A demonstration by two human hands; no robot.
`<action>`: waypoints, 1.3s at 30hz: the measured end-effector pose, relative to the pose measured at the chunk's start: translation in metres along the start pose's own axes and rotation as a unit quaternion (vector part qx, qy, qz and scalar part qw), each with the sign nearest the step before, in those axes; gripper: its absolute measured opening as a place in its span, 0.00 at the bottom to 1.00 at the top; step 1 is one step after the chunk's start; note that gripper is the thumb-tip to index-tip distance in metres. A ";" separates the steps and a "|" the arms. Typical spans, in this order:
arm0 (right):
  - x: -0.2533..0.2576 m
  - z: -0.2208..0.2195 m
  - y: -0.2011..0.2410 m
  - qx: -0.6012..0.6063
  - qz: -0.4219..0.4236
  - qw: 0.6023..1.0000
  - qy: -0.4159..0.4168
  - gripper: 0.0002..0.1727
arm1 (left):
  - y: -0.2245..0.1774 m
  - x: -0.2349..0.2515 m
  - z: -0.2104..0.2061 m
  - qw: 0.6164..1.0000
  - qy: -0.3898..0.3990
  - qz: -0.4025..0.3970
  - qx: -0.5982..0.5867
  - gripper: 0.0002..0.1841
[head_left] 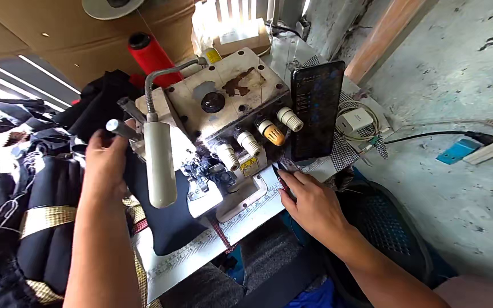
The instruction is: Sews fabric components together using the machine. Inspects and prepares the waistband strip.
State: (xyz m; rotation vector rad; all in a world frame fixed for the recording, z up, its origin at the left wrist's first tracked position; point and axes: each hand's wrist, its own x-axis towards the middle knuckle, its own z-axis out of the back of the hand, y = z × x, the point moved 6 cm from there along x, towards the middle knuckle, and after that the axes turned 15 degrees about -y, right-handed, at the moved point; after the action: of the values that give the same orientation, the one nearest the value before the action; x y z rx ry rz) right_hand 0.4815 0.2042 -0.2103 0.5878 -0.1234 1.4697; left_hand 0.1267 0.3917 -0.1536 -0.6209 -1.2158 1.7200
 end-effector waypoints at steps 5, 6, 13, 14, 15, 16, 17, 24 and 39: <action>0.001 -0.005 -0.004 -0.002 0.013 1.000 0.000 0.24 | -0.025 -0.007 0.011 0.972 -0.060 -0.106 0.200 0.24; 0.001 -0.004 -0.005 0.002 0.007 1.000 -0.002 0.24 | -0.022 -0.002 0.022 0.953 -0.098 -0.191 0.215 0.27; -0.001 0.015 0.044 0.280 0.047 0.951 -0.123 0.12 | -0.045 0.062 0.012 0.873 -0.168 -0.359 0.284 0.30; -0.003 0.010 0.060 0.331 0.080 0.935 -0.104 0.12 | -0.046 0.067 0.008 0.892 -0.117 -0.320 0.298 0.37; -0.005 0.000 0.074 0.373 0.115 0.917 -0.080 0.12 | -0.051 0.057 0.006 0.907 -0.085 -0.283 0.300 0.45; -0.008 -0.012 0.087 0.402 0.144 0.902 -0.058 0.12 | -0.063 0.034 0.008 0.916 -0.074 -0.267 0.290 0.46; -0.010 -0.025 0.096 0.414 0.165 0.894 -0.036 0.12 | -0.073 0.004 0.012 0.916 -0.072 -0.276 0.283 0.42; -0.002 -0.053 0.093 0.412 0.108 0.904 0.042 0.14 | 0.006 -0.144 0.034 0.927 0.068 -0.326 0.174 0.25; -0.005 -0.044 0.101 0.330 0.139 0.934 -0.006 0.18 | 0.083 -0.249 0.252 0.847 -0.356 -0.240 0.314 0.25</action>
State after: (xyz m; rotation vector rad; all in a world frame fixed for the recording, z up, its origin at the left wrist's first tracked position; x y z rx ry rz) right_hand 0.3722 0.2179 -0.2199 1.1595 0.3068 1.7851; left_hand 0.0075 0.0481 -0.1564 0.7311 -1.0374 1.7892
